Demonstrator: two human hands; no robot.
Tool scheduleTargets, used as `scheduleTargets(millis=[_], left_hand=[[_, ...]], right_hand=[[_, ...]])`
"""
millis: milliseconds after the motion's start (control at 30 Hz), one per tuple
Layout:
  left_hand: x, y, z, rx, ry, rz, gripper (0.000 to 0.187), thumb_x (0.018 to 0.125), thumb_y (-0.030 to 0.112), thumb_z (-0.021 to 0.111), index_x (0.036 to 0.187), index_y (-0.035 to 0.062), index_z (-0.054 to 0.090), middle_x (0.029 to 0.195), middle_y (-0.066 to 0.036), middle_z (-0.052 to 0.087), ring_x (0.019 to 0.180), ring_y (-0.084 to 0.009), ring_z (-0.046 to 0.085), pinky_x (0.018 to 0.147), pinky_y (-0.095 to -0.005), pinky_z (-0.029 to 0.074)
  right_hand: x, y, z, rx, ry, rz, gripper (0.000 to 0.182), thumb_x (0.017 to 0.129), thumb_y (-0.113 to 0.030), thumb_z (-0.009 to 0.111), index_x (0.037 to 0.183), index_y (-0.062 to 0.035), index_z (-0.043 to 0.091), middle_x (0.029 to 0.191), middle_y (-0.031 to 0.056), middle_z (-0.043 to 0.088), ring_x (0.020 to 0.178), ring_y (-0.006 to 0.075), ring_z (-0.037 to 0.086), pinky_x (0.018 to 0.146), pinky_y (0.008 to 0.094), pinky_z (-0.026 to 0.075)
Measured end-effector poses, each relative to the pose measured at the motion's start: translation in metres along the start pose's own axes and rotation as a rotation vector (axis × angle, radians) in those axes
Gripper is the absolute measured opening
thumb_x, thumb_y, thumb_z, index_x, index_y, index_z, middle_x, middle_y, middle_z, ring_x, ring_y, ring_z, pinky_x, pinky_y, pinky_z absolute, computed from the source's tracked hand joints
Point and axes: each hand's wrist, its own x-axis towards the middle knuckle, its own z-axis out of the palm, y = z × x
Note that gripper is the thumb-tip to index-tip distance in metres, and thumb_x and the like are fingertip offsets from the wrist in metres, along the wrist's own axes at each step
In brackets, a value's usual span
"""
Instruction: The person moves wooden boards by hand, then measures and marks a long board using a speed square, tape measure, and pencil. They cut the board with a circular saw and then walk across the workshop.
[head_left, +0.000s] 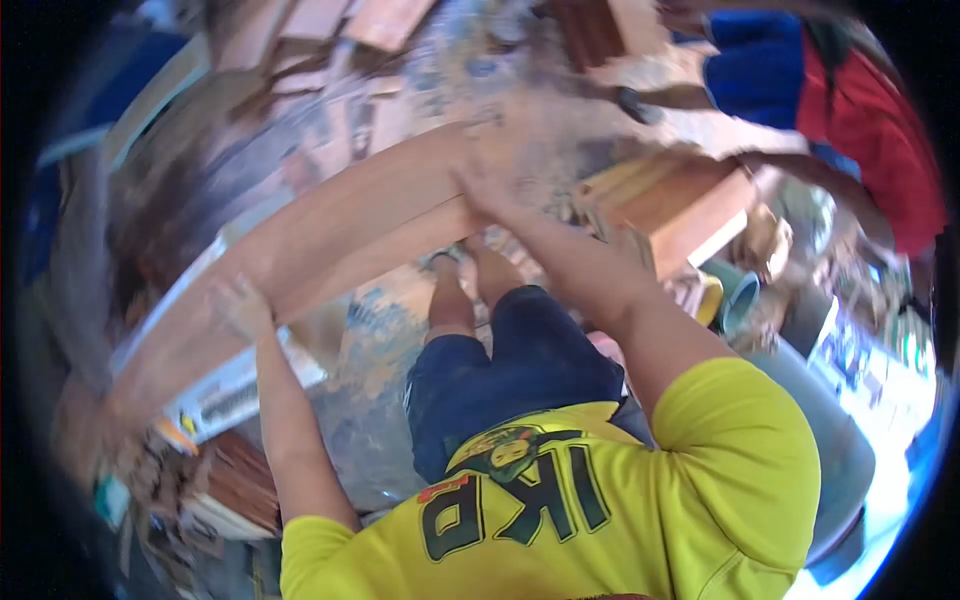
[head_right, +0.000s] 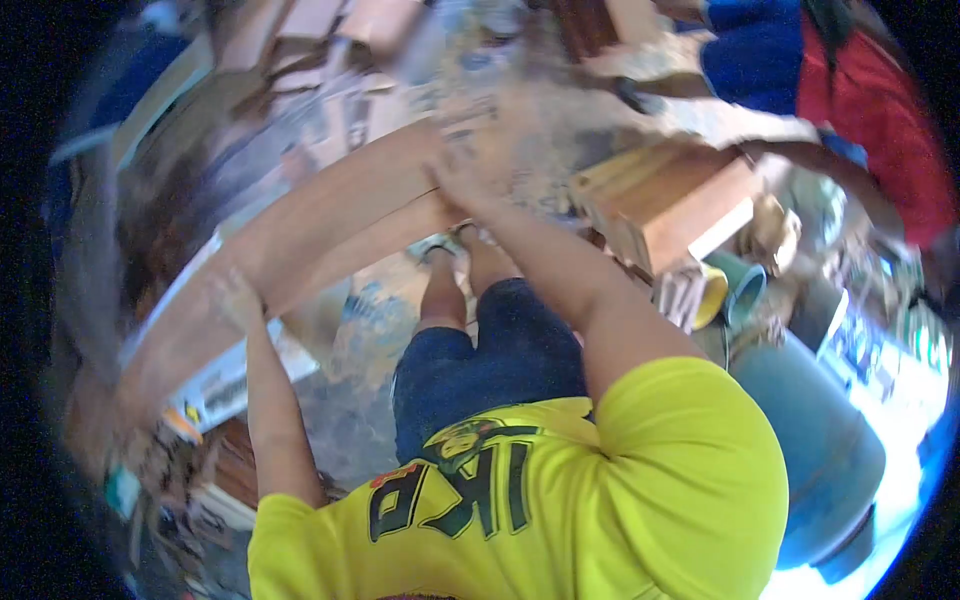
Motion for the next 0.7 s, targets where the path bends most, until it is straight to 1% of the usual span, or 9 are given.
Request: scheduleTargets(millis=[100,167,233,267,333,433,567,633,700], left_hand=[[0.002,0.013,0.003,0.168,0.058,-0.111,0.066,0.094,0.055,0.036,0.146,0.0136,0.031,0.148,-0.019,0.031,0.137,-0.0344,0.029,0.104,-0.0556,0.029],[0.002,0.007,0.01,0.132,0.069,-0.115,0.065,0.094,0.056,0.036,0.146,0.0163,0.031,0.149,-0.018,0.03,0.138,-0.0325,0.028,0.104,-0.0548,0.029],[-0.001,0.008,0.011,0.077,0.084,-0.101,0.065,0.094,0.056,0.036,0.146,0.016,0.032,0.149,-0.017,0.03,0.138,-0.0318,0.027,0.105,-0.0545,0.027],[0.0,0.009,0.009,0.034,0.108,-0.1,0.065,0.094,0.056,0.036,0.145,0.0156,0.032,0.149,-0.017,0.03,0.139,-0.031,0.026,0.106,-0.0543,0.025],[0.0,0.018,0.0,0.005,0.099,-0.107,0.065,0.094,0.055,0.036,0.145,0.014,0.033,0.149,-0.016,0.03,0.139,-0.0306,0.025,0.108,-0.0533,0.023],[-0.002,0.009,0.004,-0.02,0.102,-0.069,0.065,0.095,0.053,0.038,0.144,0.0105,0.034,0.149,-0.016,0.031,0.14,-0.0299,0.025,0.11,-0.0511,0.021],[0.004,0.002,0.008,0.008,0.085,-0.023,0.066,0.095,0.051,0.039,0.144,0.0068,0.033,0.149,-0.015,0.031,0.139,-0.0297,0.024,0.111,-0.0479,0.019],[0.003,0.003,0.007,-0.014,0.093,-0.006,0.065,0.096,0.051,0.038,0.144,0.0071,0.033,0.149,-0.015,0.032,0.139,-0.0299,0.024,0.111,-0.0485,0.019],[0.001,0.008,0.005,-0.041,0.097,0.012,0.065,0.096,0.051,0.038,0.144,0.0073,0.033,0.148,-0.016,0.033,0.139,-0.0301,0.025,0.111,-0.0491,0.019]], right_hand=[[-0.001,0.018,-0.009,0.177,-0.014,-0.028,0.07,0.093,-0.056,0.039,0.14,-0.0032,0.037,0.134,0.0271,0.046,0.127,0.0385,0.042,0.106,0.043,0.031],[-0.004,0.05,-0.02,0.638,-0.075,0.401,0.071,0.092,-0.055,0.041,0.138,-0.0019,0.039,0.13,0.0245,0.052,0.124,0.0359,0.046,0.105,0.0404,0.034],[-0.009,0.132,-0.051,0.181,-0.136,0.325,0.071,0.09,-0.055,0.046,0.135,0.0004,0.042,0.128,0.021,0.054,0.123,0.0319,0.048,0.103,0.038,0.035],[-0.02,0.164,-0.057,-0.213,0.103,0.494,0.068,0.087,-0.052,0.053,0.132,-0.0008,0.047,0.122,0.0188,0.058,0.116,0.0287,0.053,0.099,0.0375,0.038],[-0.033,0.289,-0.088,-0.143,0.146,0.369,0.065,0.083,-0.041,0.063,0.13,0.0,0.047,0.117,0.022,0.06,0.109,0.0316,0.058,0.092,0.0382,0.044],[-0.089,0.28,-0.146,-0.471,0.162,0.563,0.05,0.082,-0.038,0.063,0.115,-0.0012,0.057,0.099,0.0208,0.065,0.093,0.0324,0.063,0.081,0.0397,0.048],[-0.116,0.315,-0.15,-0.271,0.095,0.65,0.048,0.083,-0.038,0.061,0.113,-0.0005,0.058,0.093,0.0228,0.066,0.093,0.036,0.063,0.082,0.0433,0.047],[-0.116,0.324,-0.146,-0.446,-0.209,0.609,0.057,0.087,-0.042,0.056,0.119,0.005,0.053,0.115,0.0283,0.059,0.107,0.0386,0.058,0.093,0.0438,0.045],[-0.121,0.325,-0.135,-0.47,-0.202,0.602,0.057,0.088,-0.043,0.055,0.12,0.0035,0.052,0.119,0.0277,0.057,0.111,0.0388,0.056,0.095,0.0436,0.044]])
